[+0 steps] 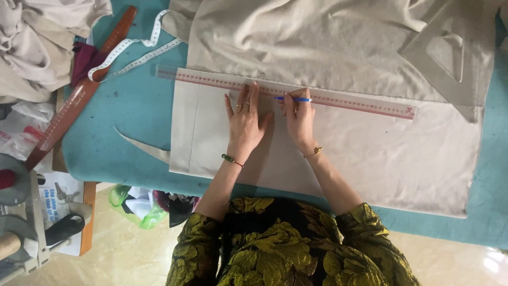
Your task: The person uses a set square and a long ruler to measure and mark lines on a piece of white fabric laid on a blue table. They draw straight lines with a blue pen along the edges of the rulers to create a pattern.
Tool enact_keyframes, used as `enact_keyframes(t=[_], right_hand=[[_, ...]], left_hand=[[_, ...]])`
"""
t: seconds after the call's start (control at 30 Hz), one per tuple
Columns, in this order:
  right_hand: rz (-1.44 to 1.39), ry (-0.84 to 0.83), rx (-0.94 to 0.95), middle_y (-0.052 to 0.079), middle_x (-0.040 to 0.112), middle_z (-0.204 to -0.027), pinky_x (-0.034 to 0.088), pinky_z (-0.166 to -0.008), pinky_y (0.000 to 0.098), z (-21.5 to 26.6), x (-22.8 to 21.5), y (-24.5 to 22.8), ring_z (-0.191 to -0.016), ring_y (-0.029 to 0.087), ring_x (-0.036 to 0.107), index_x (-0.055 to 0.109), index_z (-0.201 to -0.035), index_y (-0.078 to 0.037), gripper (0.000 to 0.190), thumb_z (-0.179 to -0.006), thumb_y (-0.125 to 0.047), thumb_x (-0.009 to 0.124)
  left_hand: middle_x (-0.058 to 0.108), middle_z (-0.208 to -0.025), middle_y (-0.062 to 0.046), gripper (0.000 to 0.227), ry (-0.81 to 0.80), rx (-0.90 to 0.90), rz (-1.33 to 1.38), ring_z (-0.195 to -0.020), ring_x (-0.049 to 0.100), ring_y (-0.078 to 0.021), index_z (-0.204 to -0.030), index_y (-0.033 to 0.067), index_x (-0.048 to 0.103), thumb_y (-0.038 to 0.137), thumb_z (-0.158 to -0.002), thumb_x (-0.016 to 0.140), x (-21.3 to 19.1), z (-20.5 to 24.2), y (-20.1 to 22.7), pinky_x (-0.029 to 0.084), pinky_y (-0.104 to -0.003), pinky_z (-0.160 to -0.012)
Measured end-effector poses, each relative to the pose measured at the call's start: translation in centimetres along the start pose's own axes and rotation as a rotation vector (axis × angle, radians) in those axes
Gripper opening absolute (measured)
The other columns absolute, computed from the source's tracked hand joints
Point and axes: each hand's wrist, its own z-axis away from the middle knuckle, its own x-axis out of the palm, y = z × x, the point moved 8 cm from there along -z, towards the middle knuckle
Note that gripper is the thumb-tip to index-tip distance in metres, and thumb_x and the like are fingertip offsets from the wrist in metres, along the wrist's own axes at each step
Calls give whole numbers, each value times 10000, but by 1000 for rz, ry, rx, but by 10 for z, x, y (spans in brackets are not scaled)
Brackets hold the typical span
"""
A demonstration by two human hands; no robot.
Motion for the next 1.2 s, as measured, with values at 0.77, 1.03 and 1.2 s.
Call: enact_keyframes(t=[0.77, 1.03, 1.2], right_hand=[[182, -2, -35, 153, 640, -731, 482, -557, 395, 1, 24, 8, -630, 301, 639, 542, -1029, -79, 75, -1078, -116, 586], [195, -8, -75, 150, 642, -777, 486, -554, 392, 4, 27, 11, -639, 317, 643, 543, -1026, -92, 81, -1072, -120, 603], [197, -12, -88, 140, 638, -783, 491, -560, 395, 6, 27, 23, -655, 316, 651, 547, -1037, -92, 69, -1070, -113, 604]], left_hand=[[615, -1473, 65, 805, 45, -25, 60, -1400, 495, -140, -1550, 184, 388, 30, -813, 671, 6, -7, -22, 222, -624, -1218], [605, -1487, 57, 778, 27, -37, 81, -1410, 492, -147, -1545, 181, 396, 18, -832, 660, 5, -8, -22, 214, -626, -1216], [603, -1488, 58, 782, 14, -43, 80, -1410, 495, -151, -1553, 186, 389, 23, -839, 662, 3, -8, -21, 221, -623, -1217]])
